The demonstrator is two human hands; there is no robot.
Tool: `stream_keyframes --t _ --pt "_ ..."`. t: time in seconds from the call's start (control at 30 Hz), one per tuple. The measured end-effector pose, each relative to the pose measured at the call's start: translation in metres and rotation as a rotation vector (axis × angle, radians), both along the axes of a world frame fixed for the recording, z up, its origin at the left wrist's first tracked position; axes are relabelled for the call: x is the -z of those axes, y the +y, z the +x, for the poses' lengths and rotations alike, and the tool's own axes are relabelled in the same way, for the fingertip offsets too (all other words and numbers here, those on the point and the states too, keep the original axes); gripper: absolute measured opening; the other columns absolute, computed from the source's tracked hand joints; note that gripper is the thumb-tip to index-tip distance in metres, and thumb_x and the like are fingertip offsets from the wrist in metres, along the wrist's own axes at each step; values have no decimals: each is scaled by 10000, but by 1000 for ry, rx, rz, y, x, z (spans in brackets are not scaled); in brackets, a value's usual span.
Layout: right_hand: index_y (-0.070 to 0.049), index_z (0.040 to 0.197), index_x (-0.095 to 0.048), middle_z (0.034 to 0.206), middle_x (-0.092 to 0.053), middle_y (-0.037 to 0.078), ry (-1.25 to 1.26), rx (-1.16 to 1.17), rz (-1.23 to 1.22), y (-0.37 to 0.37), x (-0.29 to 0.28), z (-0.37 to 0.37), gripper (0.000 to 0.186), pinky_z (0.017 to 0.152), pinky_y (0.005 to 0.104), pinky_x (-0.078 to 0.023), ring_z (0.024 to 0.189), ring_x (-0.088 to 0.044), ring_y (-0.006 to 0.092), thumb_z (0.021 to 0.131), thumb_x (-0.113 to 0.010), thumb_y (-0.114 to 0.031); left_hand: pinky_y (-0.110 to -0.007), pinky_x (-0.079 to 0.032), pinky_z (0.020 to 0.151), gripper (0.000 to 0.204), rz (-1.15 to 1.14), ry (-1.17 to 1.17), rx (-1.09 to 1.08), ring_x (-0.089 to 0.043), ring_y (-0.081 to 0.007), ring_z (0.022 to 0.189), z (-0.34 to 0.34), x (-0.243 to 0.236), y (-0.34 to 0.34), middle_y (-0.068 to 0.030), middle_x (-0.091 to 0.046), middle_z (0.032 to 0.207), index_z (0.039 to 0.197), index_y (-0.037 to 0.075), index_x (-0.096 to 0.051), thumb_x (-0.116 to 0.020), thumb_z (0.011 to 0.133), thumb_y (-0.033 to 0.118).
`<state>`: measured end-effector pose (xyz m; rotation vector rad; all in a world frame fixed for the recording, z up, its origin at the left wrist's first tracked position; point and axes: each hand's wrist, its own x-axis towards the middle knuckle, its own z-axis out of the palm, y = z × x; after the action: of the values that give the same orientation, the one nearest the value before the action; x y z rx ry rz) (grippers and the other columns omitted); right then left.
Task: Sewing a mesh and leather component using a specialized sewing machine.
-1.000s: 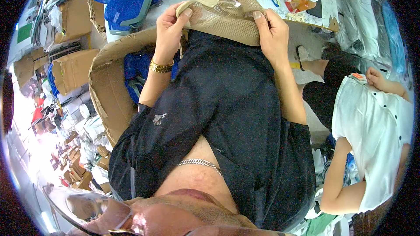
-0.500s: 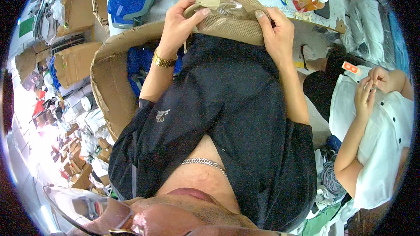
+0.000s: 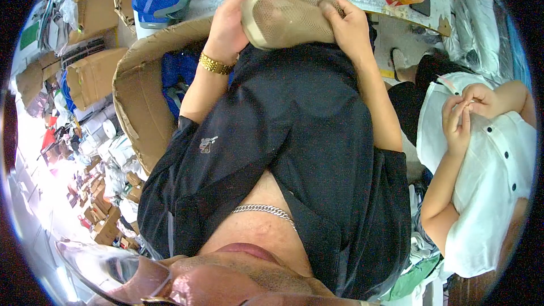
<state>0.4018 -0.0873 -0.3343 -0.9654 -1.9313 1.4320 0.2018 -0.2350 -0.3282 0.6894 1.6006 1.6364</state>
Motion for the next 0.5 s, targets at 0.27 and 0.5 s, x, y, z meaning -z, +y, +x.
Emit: stream_keyframes --t 0.27,0.5 --pt "29 979 -625 831 -587 88 -44 13 185 20 6 39 164 682 260 -429 720 -534 149 884 -613 -104 -249 -485 844 258 32 -28 53 -607 -107 925 31 26 25 -60 -660 1034 1140 -40 -607 -614 893 36" --pt "28 959 -625 766 -567 93 -135 -7 167 32 5 34 167 665 265 -427 693 -519 161 872 -620 -115 -239 -501 762 268 -23 -72 119 -606 -93 878 32 18 47 -47 -670 982 1118 -29 -627 -651 883 98"
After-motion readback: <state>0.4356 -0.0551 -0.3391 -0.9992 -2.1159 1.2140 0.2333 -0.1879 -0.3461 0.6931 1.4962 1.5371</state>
